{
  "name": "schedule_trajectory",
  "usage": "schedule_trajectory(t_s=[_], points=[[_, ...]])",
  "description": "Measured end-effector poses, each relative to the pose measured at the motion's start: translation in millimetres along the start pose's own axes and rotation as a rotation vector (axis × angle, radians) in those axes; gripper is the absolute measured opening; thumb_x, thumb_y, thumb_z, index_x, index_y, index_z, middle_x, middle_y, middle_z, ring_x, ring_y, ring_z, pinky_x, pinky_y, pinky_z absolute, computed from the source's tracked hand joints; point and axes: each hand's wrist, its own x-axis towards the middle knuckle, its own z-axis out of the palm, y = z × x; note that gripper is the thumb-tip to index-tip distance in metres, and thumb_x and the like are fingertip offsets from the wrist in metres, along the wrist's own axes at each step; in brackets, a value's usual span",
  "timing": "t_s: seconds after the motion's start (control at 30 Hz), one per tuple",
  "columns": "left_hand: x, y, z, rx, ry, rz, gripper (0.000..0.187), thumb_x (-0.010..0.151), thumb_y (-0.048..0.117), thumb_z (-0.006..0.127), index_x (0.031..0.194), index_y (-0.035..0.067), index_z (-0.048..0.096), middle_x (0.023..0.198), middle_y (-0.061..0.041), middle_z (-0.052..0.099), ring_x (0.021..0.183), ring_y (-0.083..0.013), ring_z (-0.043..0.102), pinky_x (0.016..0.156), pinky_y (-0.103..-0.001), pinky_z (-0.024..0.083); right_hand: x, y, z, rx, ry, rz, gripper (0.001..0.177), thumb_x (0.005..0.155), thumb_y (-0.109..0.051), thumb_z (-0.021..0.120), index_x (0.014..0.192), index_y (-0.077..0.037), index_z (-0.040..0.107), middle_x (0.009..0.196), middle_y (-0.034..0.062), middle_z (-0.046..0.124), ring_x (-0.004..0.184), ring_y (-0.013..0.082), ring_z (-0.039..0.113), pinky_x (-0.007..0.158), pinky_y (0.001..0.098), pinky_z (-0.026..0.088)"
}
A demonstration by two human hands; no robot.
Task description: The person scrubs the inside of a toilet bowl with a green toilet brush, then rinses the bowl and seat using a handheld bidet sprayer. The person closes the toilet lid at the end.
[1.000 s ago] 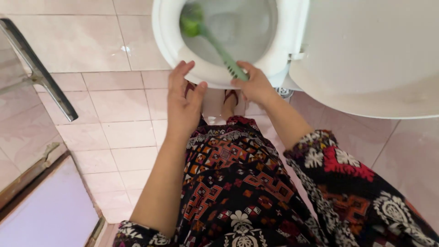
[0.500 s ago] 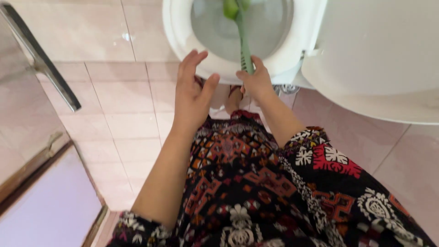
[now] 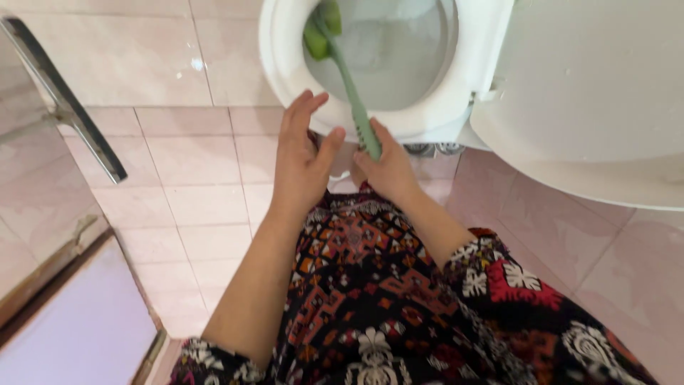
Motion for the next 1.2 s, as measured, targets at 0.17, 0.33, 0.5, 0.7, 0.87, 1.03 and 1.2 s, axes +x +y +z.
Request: schedule_trajectory(t_s=[0.17,0.33,0.5,0.7,0.87,1.03,1.2], points=[[3,7,4,0.040,-0.006,0.094,0.048,0.100,0.021,0.071,0.143,0.007,0.056,0.157,-0.023,0.046,0.148,-0.0387,0.046,0.122,-0.045,0.038,27,8,-18,0.331,0.016,0.887,0.073,0.095,-0.011,0.064,0.163,-0.004,0.036,0.118,0.0285,0.072,0.090,0.0518,0.068,0.078,0.0559,0.049],[7,13,7,0.035,-0.023,0.059,0.047,0.099,0.020,0.069,0.143,0.008,0.057,0.158,-0.021,0.045,0.148,-0.0381,0.046,0.121,-0.045,0.038,-5,9,2,-0.041,-0.051,0.092,0.072,0.091,-0.006,0.072,0.153,0.009,0.038,0.124,0.0286,0.067,0.110,0.0338,0.068,0.096,0.0402,0.054],[3,8,11,0.044,-0.019,0.064,0.048,0.099,0.021,0.070,0.143,0.008,0.057,0.158,-0.022,0.045,0.147,-0.0388,0.045,0.121,-0.045,0.038,6,11,-24,0.188,-0.060,0.608,0.069,0.086,-0.014,0.063,0.151,-0.003,0.041,0.127,0.0201,0.068,0.106,0.0325,0.073,0.089,0.0380,0.059],[13,13,10,0.090,0.034,0.118,0.049,0.097,0.024,0.070,0.142,0.010,0.057,0.156,-0.019,0.048,0.145,-0.0395,0.046,0.121,-0.047,0.036,-1,9,-17,-0.103,-0.109,0.104,0.069,0.089,-0.011,0.072,0.150,0.004,0.044,0.129,0.0325,0.063,0.119,0.0411,0.061,0.100,0.0430,0.048],[7,30,8,0.079,-0.006,0.028,0.050,0.094,0.030,0.068,0.141,0.014,0.057,0.157,-0.016,0.045,0.143,-0.0391,0.044,0.116,-0.048,0.034,22,10,-26,0.247,-0.022,0.812,0.071,0.091,-0.018,0.066,0.157,-0.010,0.041,0.121,0.0306,0.068,0.108,0.0503,0.065,0.089,0.0518,0.049],[7,43,10,0.196,0.057,0.072,0.051,0.092,0.029,0.070,0.138,0.013,0.060,0.154,-0.016,0.048,0.140,-0.0388,0.046,0.117,-0.051,0.029,0,21,4,-0.057,-0.014,0.116,0.068,0.088,-0.013,0.072,0.149,0.001,0.045,0.129,0.0302,0.065,0.120,0.0398,0.063,0.101,0.0413,0.049],[-1,52,12,0.094,0.067,-0.005,0.051,0.090,0.030,0.069,0.137,0.015,0.060,0.155,-0.014,0.048,0.138,-0.0373,0.048,0.109,-0.046,0.042,18,19,-36,0.164,-0.078,0.733,0.071,0.087,-0.018,0.067,0.153,-0.007,0.042,0.128,0.0248,0.069,0.113,0.0391,0.068,0.097,0.0426,0.052]])
